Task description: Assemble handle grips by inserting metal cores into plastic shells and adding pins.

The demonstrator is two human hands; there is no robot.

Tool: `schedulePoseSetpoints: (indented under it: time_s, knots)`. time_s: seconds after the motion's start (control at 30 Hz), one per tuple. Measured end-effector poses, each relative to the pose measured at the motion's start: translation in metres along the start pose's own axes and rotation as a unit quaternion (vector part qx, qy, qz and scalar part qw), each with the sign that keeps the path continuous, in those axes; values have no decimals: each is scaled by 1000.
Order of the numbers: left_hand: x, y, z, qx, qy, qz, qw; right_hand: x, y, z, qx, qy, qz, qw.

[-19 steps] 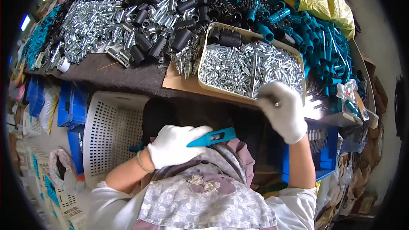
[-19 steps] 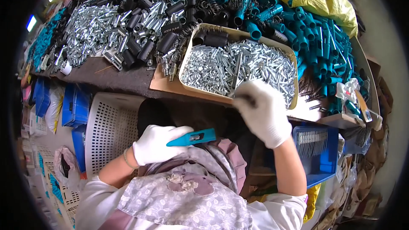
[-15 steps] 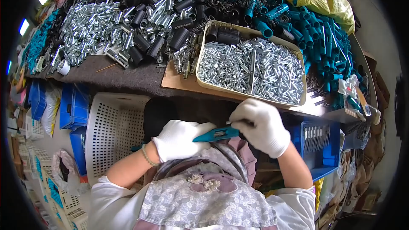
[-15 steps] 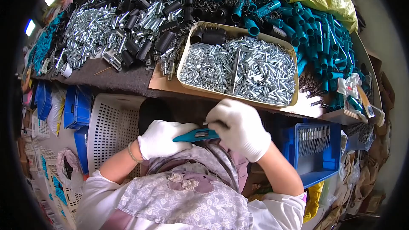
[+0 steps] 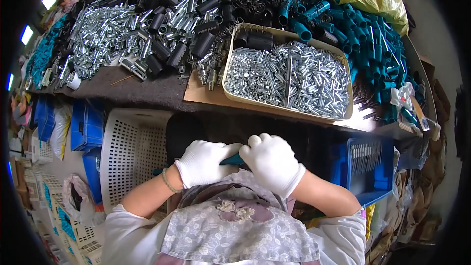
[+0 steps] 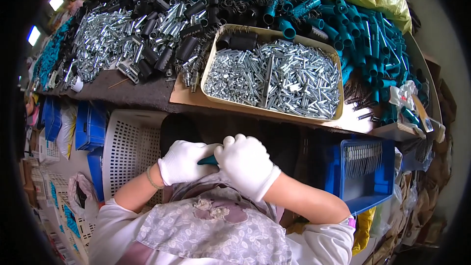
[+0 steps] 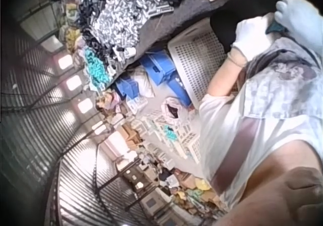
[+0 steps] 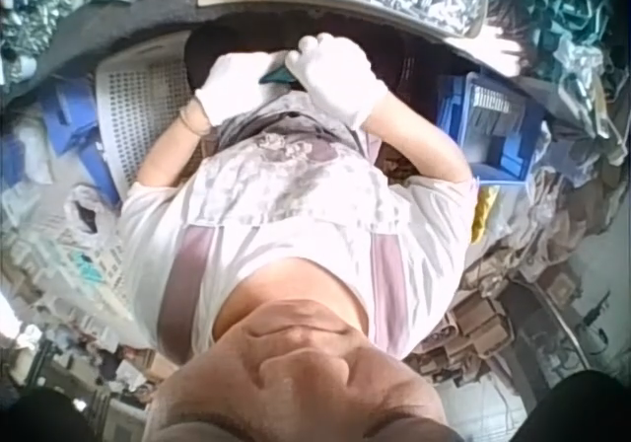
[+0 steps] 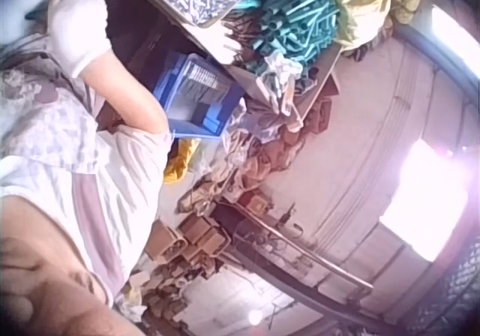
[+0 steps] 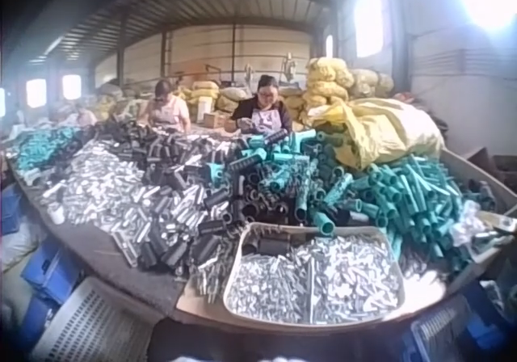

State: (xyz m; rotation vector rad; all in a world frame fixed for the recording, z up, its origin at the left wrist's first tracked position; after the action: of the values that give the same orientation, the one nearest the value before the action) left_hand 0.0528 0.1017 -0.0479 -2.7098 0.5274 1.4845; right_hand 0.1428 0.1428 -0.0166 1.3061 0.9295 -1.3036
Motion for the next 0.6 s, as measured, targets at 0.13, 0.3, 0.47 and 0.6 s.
schedulePoseSetpoints:
  time_s: [0.13, 0.3, 0.47, 0.6]
  knots:
    - [14, -1, 0, -11, -25, 24, 999, 9, -7, -1, 41, -67, 90, 993]
    - [15, 8, -6, 19, -30, -14, 999, 27, -10, -53, 18, -312, 207, 927]
    - [7, 11, -16, 51, -29, -10, 998, 85, 0, -45, -13, -552, 341, 761]
    - [12, 17, -14, 38, -40, 4, 998, 72, 0, -32, -25, -454, 322, 831]
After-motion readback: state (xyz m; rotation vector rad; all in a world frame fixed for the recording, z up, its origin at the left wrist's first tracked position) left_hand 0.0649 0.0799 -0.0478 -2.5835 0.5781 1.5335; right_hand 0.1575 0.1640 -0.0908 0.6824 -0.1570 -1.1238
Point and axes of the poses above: each hand's wrist, its own y-axis away from the middle knuckle, its own x-axis out of the palm, z = x × y, the point moved 8 cm from there along -y, towards the middle knuckle, and after that the axes turned 14 degrees about z, right-handed, at the moved point
